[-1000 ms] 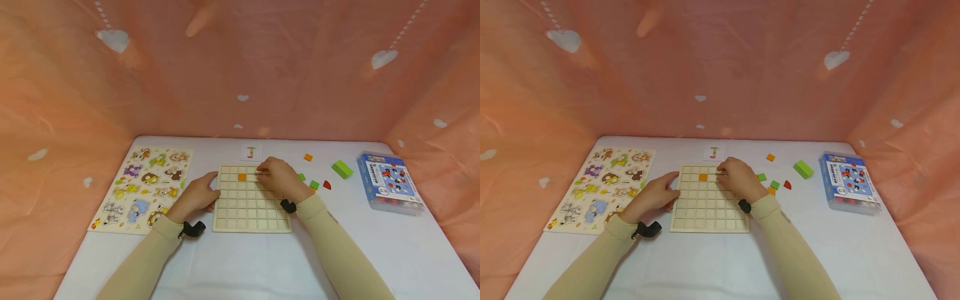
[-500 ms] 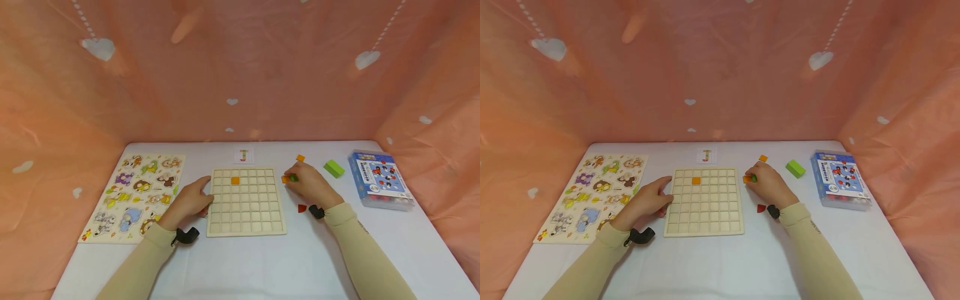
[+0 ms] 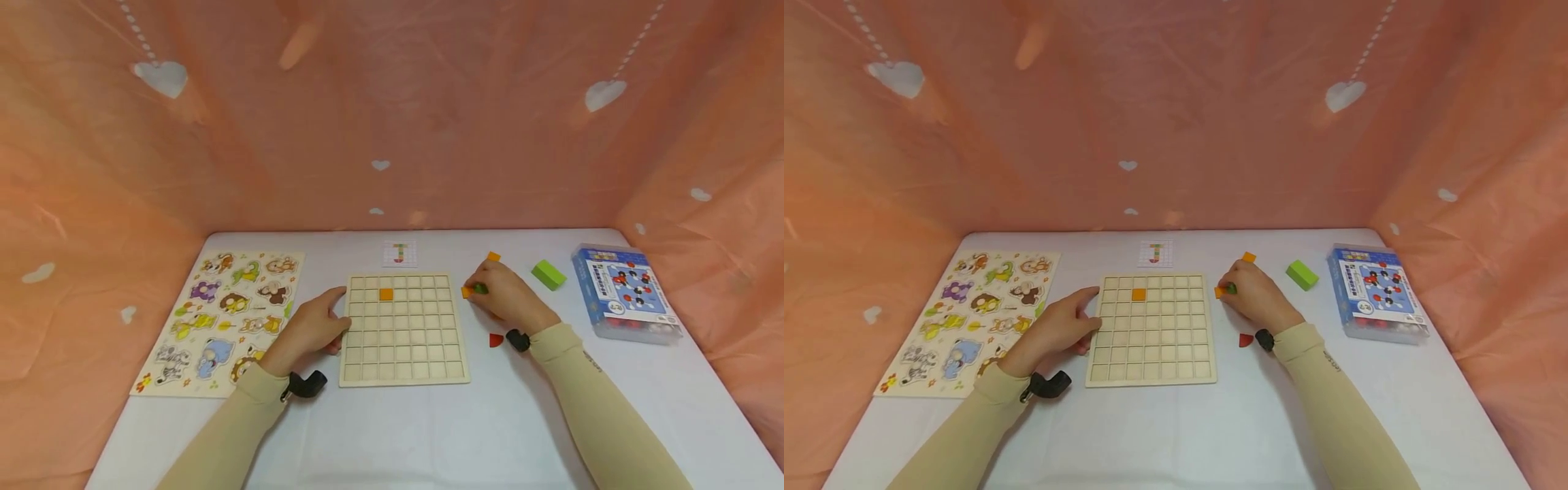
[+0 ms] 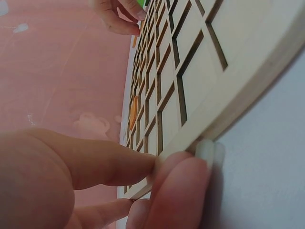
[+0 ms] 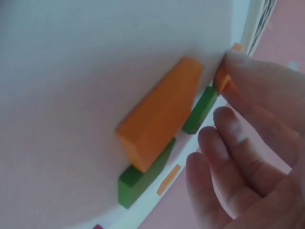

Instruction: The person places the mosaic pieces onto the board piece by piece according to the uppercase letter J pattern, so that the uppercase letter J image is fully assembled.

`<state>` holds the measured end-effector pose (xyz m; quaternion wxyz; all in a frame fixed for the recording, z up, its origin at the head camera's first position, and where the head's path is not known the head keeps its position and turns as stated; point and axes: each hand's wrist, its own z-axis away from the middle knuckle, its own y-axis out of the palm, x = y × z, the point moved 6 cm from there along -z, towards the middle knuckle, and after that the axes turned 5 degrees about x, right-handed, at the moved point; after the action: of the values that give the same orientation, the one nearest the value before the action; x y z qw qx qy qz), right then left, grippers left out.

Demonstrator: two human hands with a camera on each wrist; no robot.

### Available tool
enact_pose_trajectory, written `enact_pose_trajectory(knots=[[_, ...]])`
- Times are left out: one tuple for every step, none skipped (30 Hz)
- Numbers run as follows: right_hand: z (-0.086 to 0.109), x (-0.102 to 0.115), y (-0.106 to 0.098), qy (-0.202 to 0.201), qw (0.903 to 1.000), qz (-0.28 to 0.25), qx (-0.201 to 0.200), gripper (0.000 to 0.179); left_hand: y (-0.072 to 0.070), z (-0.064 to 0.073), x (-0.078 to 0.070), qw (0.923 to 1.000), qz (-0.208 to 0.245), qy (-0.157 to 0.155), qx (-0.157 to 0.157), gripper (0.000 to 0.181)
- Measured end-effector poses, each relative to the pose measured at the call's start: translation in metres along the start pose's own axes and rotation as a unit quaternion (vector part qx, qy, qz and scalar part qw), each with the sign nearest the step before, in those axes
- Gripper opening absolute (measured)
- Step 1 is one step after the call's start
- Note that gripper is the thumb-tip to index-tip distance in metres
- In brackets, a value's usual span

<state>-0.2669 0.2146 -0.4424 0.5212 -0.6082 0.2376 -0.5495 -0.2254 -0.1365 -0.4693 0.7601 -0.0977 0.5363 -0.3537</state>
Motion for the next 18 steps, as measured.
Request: enact_pose_trajectory(knots=[[0.0,0.001,0.0,0.0,1.0,0.002,0.001,0.024,0.0,0.0,0.001,1.0,-0.001,0.0,0.0,0.076],[0.0,0.001,0.0,-0.001,1.0,0.004,0.001,0.024,0.0,0.0,0.001,1.0,-0.002,0.001,-0.001,0.076],[-0.001,0.002,0.001,-0.003,1.0,0.005,0.0,0.024,0.0,0.001,0.002,1.0,-0.005,0.002,-0.002,0.076],[0.0,0.002,0.0,-0.005,1.0,0.004,-0.004,0.025,0.0,0.001,0.001,1.0,-0.008,0.004,-0.003,0.076],[0.0,0.003,-0.001,-0.007,1.0,0.002,-0.006,0.025,-0.001,0.0,0.0,0.9999,-0.009,0.005,-0.002,0.076],[0.0,0.003,-0.002,-0.008,0.9999,0.0,-0.009,0.026,-0.001,0.0,0.0,0.9999,-0.009,0.006,-0.002,0.076],[0.0,0.005,-0.002,-0.011,0.9999,-0.002,-0.013,0.026,-0.001,0.0,-0.001,0.9999,-0.008,0.008,-0.001,0.076],[0.0,0.006,-0.003,-0.013,0.9998,-0.005,-0.016,0.027,-0.001,0.0,-0.001,0.9999,-0.008,0.008,0.0,0.076],[-0.001,0.008,-0.003,-0.018,0.9996,-0.01,-0.02,0.028,-0.001,0.0,-0.001,0.9999,-0.009,0.008,0.0,0.076],[-0.001,0.01,-0.003,-0.02,0.9994,-0.015,-0.023,0.028,-0.001,0.0,-0.001,0.9999,-0.008,0.01,0.001,0.076],[-0.002,0.013,-0.003,-0.023,0.9992,-0.02,-0.027,0.028,-0.001,0.0,-0.001,0.9999,-0.009,0.01,0.001,0.076],[-0.004,0.016,-0.003,-0.025,0.9989,-0.027,-0.03,0.028,-0.001,0.0,-0.001,0.9999,-0.008,0.009,0.002,0.076],[-0.005,0.019,-0.002,-0.028,0.9986,-0.033,-0.03,0.027,-0.001,0.0,-0.001,0.9999,-0.01,0.01,0.002,0.076],[-0.006,0.022,-0.001,-0.029,0.9983,-0.04,-0.031,0.027,-0.001,0.0,-0.001,0.9999,-0.013,0.009,0.001,0.076],[-0.008,0.026,0.0,-0.028,0.998,-0.049,-0.03,0.027,-0.001,0.0,-0.001,0.9999,-0.012,0.008,0.001,0.076],[-0.009,0.029,0.002,-0.025,0.9978,-0.054,-0.029,0.028,-0.001,0.0,-0.001,0.9999,-0.012,0.006,0.001,0.076],[-0.011,0.033,0.004,-0.024,0.9976,-0.058,-0.028,0.028,-0.001,0.001,-0.001,0.9999,-0.01,0.003,0.002,0.076],[-0.013,0.037,0.006,-0.022,0.9975,-0.062,-0.027,0.028,0.0,0.001,-0.001,1.0,-0.006,0.002,0.002,0.076]])
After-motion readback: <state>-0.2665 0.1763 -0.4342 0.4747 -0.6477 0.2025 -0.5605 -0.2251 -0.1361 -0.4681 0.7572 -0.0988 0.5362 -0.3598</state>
